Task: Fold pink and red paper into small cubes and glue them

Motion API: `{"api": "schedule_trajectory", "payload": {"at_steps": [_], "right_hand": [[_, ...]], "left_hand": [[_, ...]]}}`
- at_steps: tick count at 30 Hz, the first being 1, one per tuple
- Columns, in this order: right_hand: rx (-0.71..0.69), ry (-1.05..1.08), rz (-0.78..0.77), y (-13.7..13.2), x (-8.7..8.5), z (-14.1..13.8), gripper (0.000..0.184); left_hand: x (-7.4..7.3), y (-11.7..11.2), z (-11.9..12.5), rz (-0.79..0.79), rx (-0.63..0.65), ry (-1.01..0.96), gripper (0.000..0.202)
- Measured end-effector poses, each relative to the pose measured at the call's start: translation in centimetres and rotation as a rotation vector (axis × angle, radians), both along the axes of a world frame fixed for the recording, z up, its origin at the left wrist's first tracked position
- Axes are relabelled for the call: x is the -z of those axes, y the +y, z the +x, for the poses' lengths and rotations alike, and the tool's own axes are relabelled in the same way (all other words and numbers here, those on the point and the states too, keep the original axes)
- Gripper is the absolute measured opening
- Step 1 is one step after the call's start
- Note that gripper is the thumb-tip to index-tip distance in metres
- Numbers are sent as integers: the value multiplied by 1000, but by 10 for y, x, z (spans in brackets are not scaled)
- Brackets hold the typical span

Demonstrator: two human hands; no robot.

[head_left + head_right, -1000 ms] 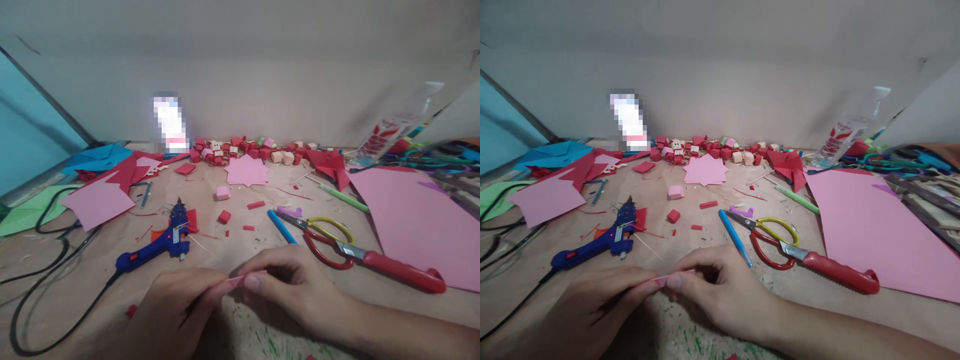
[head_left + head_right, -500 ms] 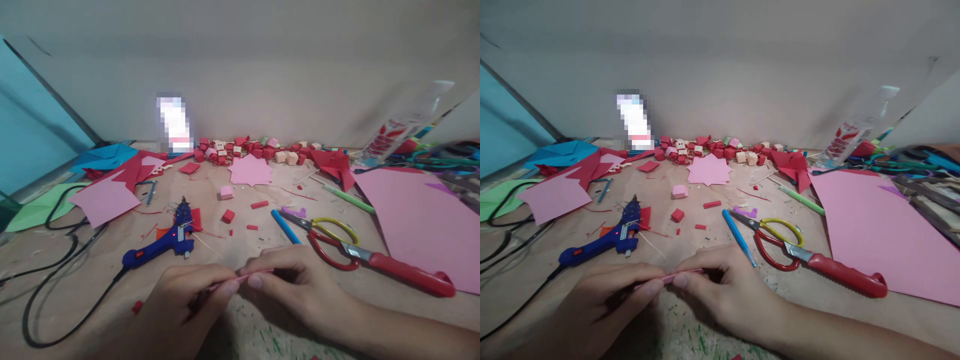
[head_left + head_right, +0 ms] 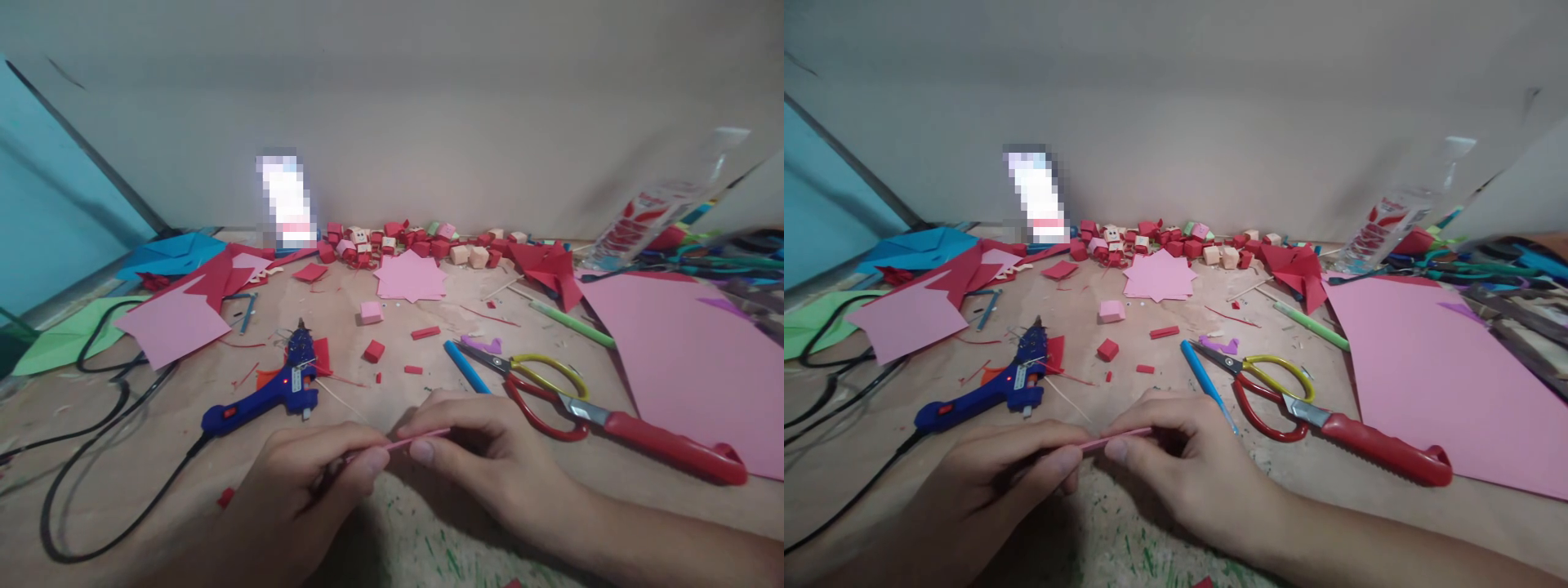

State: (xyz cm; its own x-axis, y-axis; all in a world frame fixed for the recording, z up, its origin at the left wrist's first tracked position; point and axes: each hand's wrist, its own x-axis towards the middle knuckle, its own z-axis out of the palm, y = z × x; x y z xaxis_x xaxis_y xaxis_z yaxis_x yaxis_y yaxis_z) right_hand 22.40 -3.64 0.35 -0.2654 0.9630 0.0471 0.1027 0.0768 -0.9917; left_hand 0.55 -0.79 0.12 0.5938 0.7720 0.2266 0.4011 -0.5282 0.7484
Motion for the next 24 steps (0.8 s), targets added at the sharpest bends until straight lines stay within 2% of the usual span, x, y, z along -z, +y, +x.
{"api": "schedule_trajectory", "payload": {"at_steps": [8, 15, 24], "right_hand": [[4, 9, -2, 2, -5, 0, 16], [37, 3, 16, 2, -1, -2, 15], [74, -42, -29, 2, 0, -1, 17]], "left_hand": [[4, 0, -1, 34, -58, 43, 19], [8, 1, -1, 105, -86, 64, 18], [3, 3, 4, 88, -81, -64, 23]]}}
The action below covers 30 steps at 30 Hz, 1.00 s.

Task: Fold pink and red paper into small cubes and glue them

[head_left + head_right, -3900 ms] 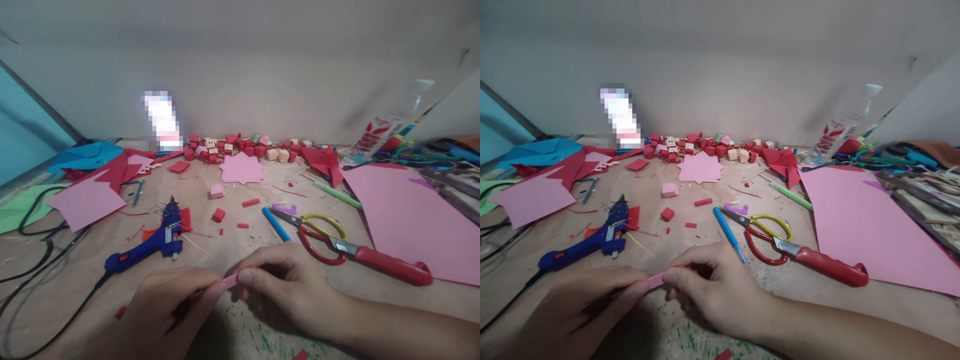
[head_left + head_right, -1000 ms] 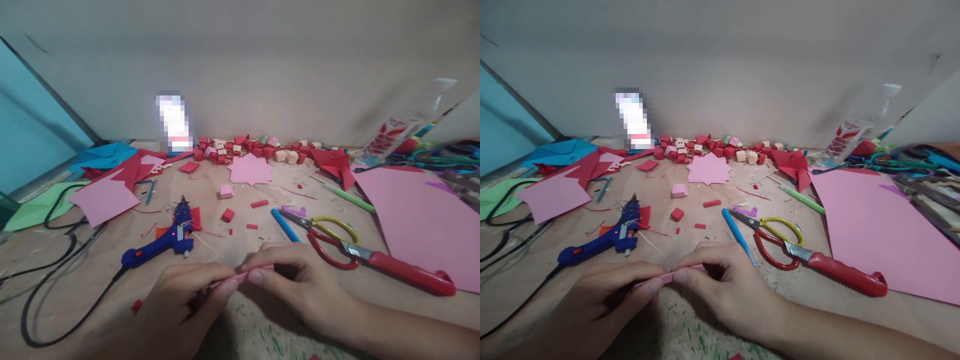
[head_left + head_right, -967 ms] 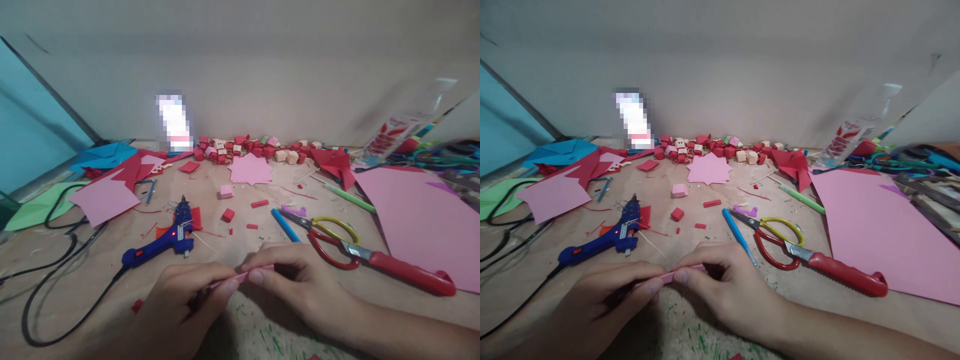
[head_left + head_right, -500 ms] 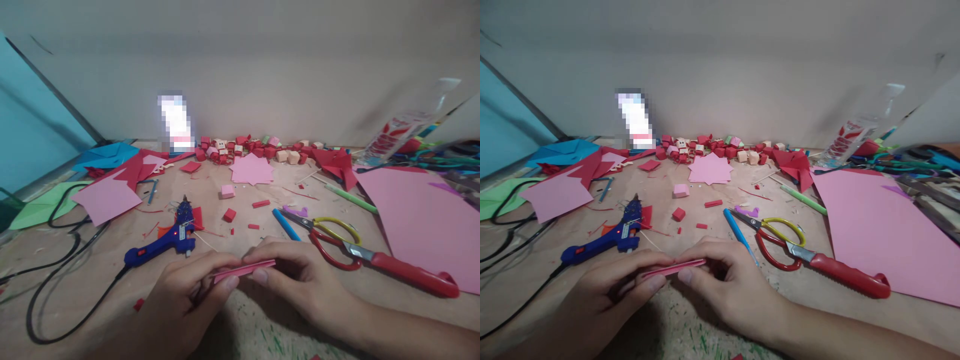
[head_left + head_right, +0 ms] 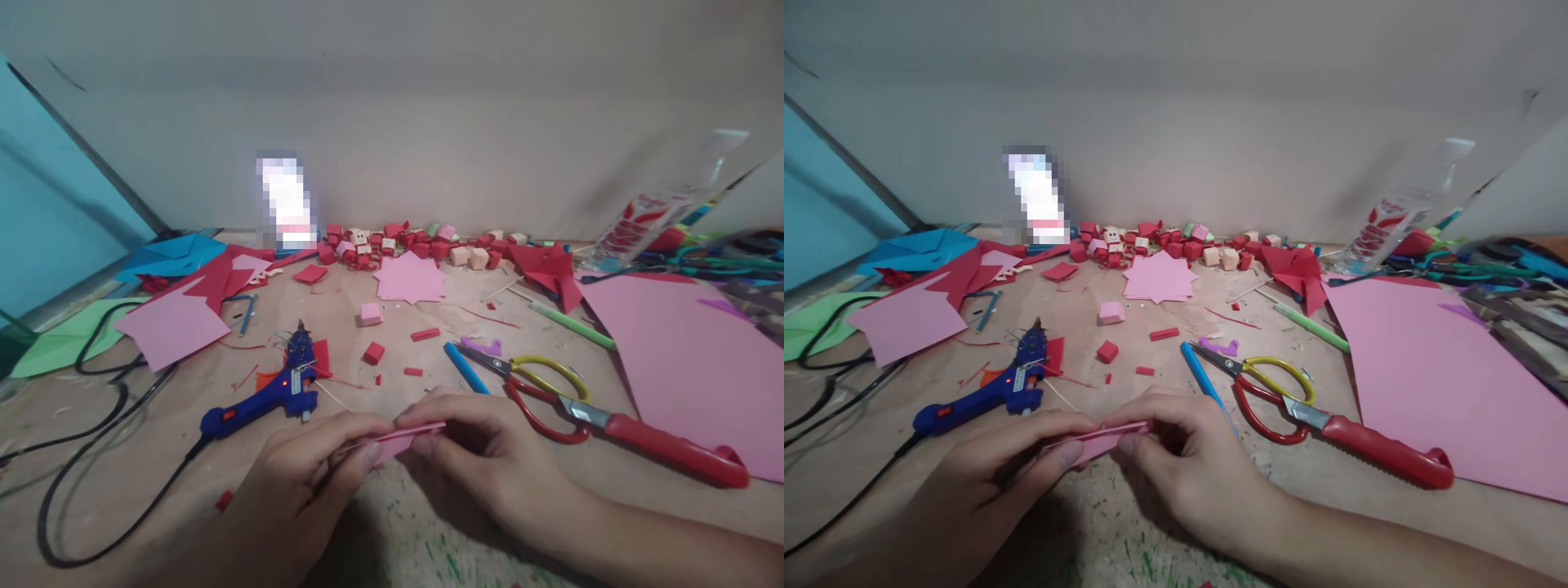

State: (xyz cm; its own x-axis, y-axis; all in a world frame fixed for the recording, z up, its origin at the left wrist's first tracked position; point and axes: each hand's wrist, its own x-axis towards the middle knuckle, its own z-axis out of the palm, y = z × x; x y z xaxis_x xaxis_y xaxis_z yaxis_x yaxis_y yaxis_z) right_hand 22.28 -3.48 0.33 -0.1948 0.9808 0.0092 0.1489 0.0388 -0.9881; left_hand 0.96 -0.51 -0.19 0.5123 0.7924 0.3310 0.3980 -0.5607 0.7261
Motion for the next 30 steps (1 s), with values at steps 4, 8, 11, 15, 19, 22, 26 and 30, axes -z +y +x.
{"api": "schedule_trajectory", "payload": {"at_steps": [4, 8, 11, 15, 19, 22, 26, 30], "right_hand": [[-4, 11, -12, 0, 0, -1, 18], [3, 1, -32, -2, 1, -1, 18], [8, -8, -63, -2, 0, -1, 20], [5, 3, -79, -1, -1, -1, 21], [14, 5, -100, -1, -1, -2, 20], [8, 32, -163, -2, -1, -3, 23], [-6, 131, -265, -3, 0, -5, 35], [-13, 187, -334, -4, 1, -5, 41]], "left_hand": [[1, 0, -2, 19, -16, 28, 23], [4, 0, -5, 10, 8, 84, 23], [6, -1, -5, 5, 1, 96, 22], [5, -2, -5, 3, -4, 105, 23], [4, -2, -6, -7, 6, 112, 23], [4, -1, -5, -25, 11, 117, 24], [4, -1, -5, -23, 32, 106, 23], [4, -1, -5, -16, 29, 103, 22]]}}
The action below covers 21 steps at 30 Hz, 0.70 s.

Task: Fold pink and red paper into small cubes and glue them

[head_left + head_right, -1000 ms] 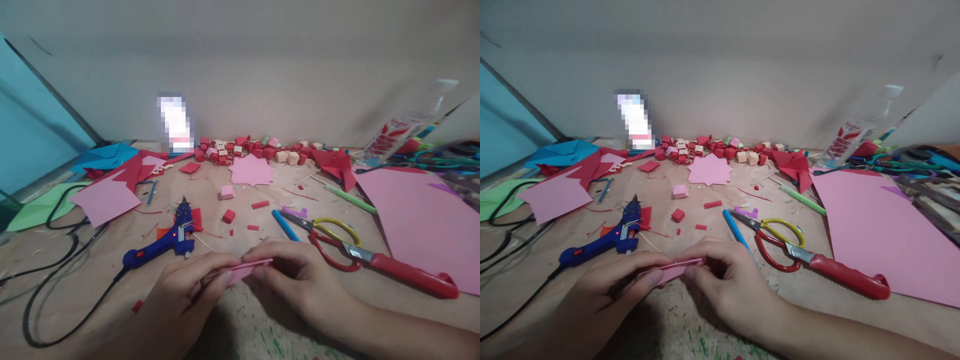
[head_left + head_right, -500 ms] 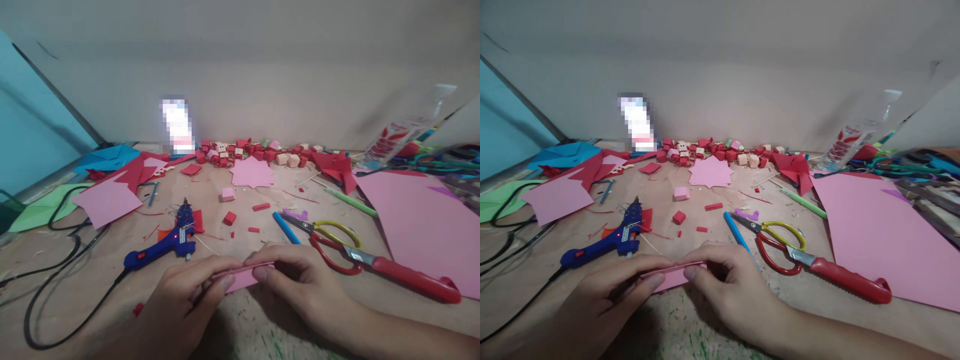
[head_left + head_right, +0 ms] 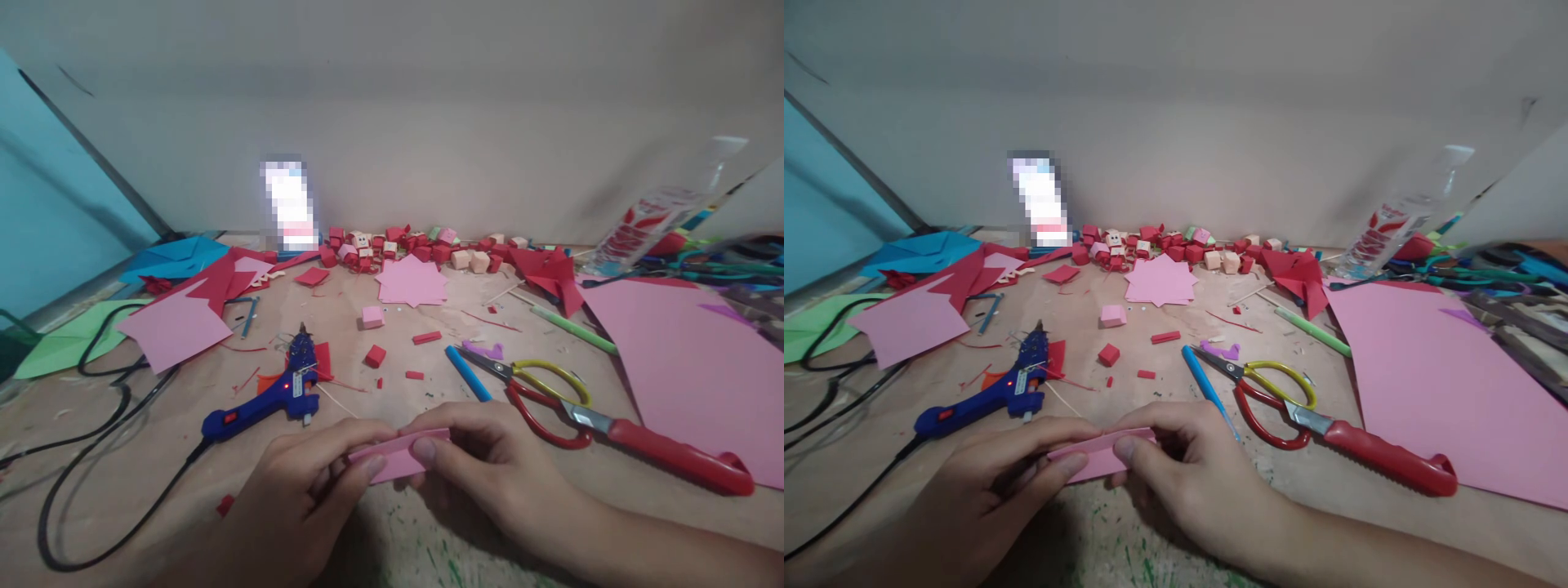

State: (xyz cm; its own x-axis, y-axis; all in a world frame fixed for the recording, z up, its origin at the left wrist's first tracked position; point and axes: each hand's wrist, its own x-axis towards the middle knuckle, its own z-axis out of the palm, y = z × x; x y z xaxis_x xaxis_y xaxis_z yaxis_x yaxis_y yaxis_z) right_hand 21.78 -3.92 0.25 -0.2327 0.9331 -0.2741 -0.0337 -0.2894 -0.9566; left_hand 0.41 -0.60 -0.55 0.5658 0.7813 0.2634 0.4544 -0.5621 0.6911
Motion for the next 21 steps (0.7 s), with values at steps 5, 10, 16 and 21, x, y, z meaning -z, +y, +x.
{"api": "schedule_trajectory", "payload": {"at_steps": [5, 10, 16, 21], "right_hand": [[0, -56, 38, 0, 1, 1, 40], [0, -93, 61, -1, 0, 1, 37], [-7, -26, 22, 0, 1, 0, 39], [5, 13, 2, -1, 1, 0, 40]], "left_hand": [[-1, -1, -1, 3, 14, -5, 23], [-1, -1, 0, -20, -1, -8, 20], [-2, 0, 0, -3, 10, 13, 21], [-1, -1, -2, 15, -19, 29, 22]]}}
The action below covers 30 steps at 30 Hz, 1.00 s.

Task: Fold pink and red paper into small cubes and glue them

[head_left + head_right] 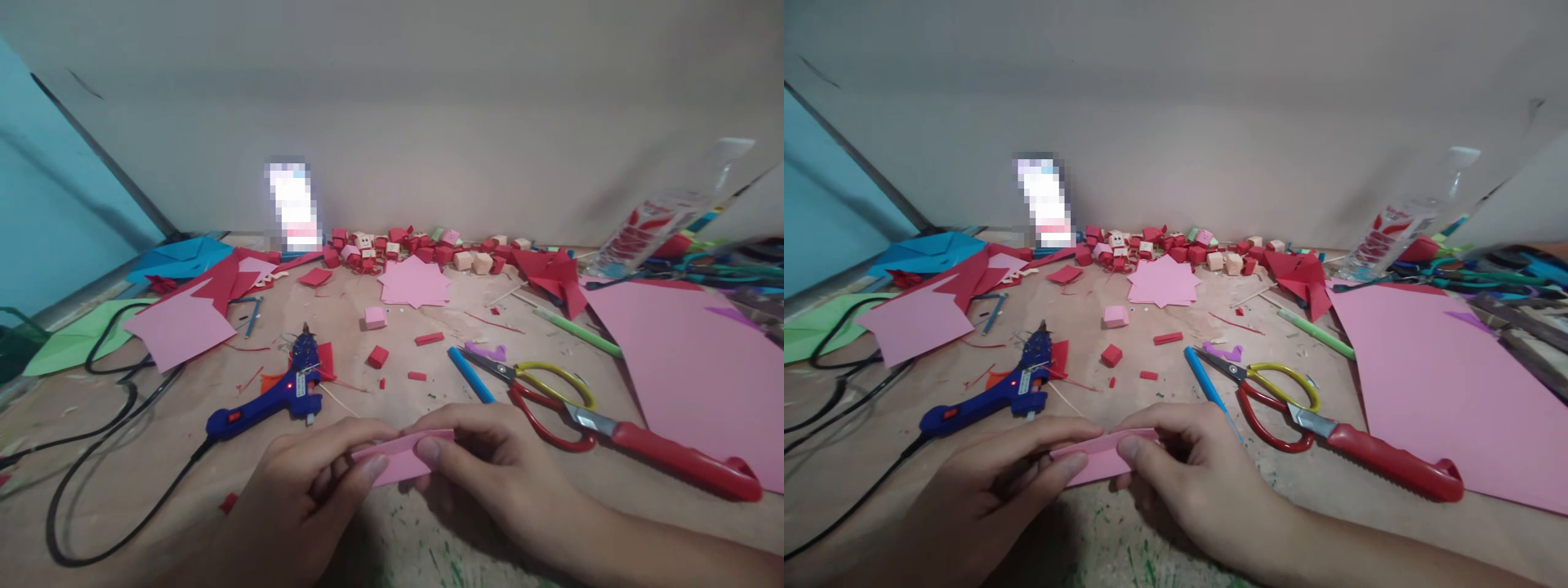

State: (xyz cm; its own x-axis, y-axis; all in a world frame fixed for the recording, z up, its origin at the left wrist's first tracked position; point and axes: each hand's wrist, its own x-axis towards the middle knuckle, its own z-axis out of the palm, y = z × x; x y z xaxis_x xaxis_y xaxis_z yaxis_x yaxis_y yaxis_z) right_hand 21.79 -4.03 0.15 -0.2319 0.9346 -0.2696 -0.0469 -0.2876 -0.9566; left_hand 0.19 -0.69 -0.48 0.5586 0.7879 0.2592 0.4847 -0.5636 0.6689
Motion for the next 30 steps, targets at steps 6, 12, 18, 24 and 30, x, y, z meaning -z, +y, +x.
{"api": "schedule_trajectory", "payload": {"at_steps": [6, 12, 18, 24, 30], "right_hand": [[10, 24, -23, 0, -3, 0, 43], [13, 42, -23, 0, 1, 0, 41], [24, 49, -22, -1, 1, 0, 38], [176, 200, -2, 4, 4, 4, 29], [163, 221, -1, 5, 6, 6, 28]], "left_hand": [[2, 0, 0, 7, -5, -13, 23], [-1, -1, 0, 6, 1, 0, 21], [-2, -1, 0, -38, 21, -6, 22], [8, -2, 3, -97, -102, -97, 30], [9, -1, 7, -135, -161, -227, 25]]}}
